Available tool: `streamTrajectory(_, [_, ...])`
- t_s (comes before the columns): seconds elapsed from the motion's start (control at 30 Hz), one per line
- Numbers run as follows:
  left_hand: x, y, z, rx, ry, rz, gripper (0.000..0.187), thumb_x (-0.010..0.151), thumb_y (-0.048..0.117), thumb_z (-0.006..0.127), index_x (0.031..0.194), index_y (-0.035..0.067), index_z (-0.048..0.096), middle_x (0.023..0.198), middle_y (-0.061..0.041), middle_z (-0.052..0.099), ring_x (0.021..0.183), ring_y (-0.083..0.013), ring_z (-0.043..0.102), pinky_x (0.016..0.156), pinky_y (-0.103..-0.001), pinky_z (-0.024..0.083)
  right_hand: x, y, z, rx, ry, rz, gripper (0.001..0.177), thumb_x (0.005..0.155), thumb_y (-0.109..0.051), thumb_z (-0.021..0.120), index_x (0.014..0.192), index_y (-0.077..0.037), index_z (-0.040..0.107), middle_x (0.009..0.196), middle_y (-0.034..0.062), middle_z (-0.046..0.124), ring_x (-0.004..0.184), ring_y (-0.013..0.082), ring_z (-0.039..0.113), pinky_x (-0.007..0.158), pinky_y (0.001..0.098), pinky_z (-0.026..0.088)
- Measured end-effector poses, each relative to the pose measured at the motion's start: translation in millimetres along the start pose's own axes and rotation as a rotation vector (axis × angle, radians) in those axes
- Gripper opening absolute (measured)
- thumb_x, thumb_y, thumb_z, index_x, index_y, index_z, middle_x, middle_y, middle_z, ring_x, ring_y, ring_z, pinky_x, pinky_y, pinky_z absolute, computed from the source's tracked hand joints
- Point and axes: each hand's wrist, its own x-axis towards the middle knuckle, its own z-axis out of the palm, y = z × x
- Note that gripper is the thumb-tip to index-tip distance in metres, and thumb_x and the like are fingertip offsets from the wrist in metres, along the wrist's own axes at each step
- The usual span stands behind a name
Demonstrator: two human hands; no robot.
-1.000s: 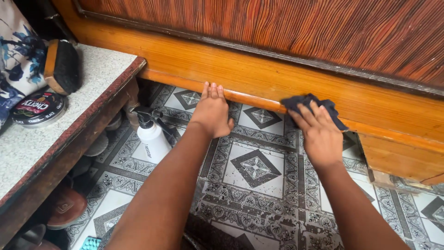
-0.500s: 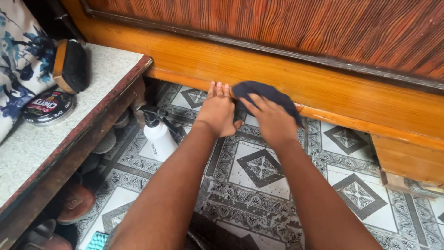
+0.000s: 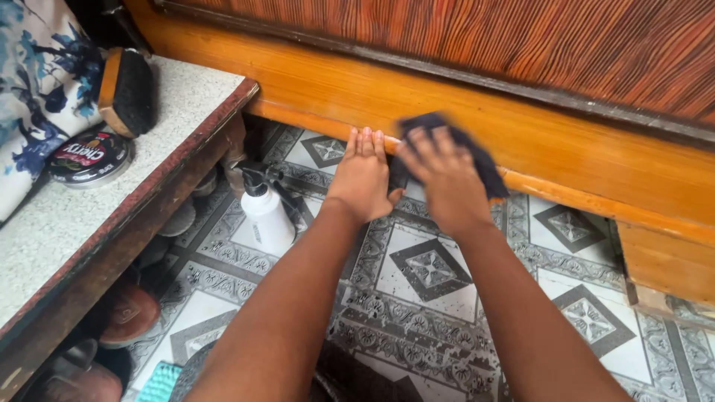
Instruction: The person wipes a wooden bed frame with a dark cloth, moving along the side and lower edge. They briefly spray the cloth with a white spray bottle and continue wiping the same area.
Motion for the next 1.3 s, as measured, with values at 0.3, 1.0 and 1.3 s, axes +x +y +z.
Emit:
streamTrajectory(0.3, [6,-7,23,-0.131,0.12,0.005,0.096,0.088,0.047,0.061,0.147,-0.022,0.027,0.151,-0.041,0.034,0.146,-0.0475,0.03,0.124,-0.051,0.011,31,4,-35,-0.042,-0.129,-0.124,0.07,0.087,-0.003,0.055,0.15,-0.035,0.051,0.158,-0.0076,0.046,0.151,0.0191,0.037,0.108,0.0494,0.044])
streamTrajectory(1.0, [3,-11,17,-0.182,0.066,-0.02,0.092,0.088,0.044,0.062,0.149,-0.016,0.028,0.154,-0.037,0.034,0.147,-0.045,0.03,0.124,-0.048,0.011,-52,53,-19,0.066,0.08,0.523,0.069,0.101,-0.004,0.053,0.165,-0.023,0.036,0.169,0.023,0.024,0.15,0.054,0.024,0.108,0.0632,0.031])
streamTrajectory(1.3, [6,-4,18,-0.194,0.085,-0.047,0.092,0.088,0.044,0.062,0.148,-0.018,0.028,0.152,-0.039,0.034,0.147,-0.0444,0.031,0.124,-0.049,0.011,18,-6,13,0.226,0.3,0.456,0.075,0.1,0.01,0.048,0.17,-0.012,0.031,0.173,0.0253,0.027,0.152,0.0501,0.031,0.129,0.0584,0.023])
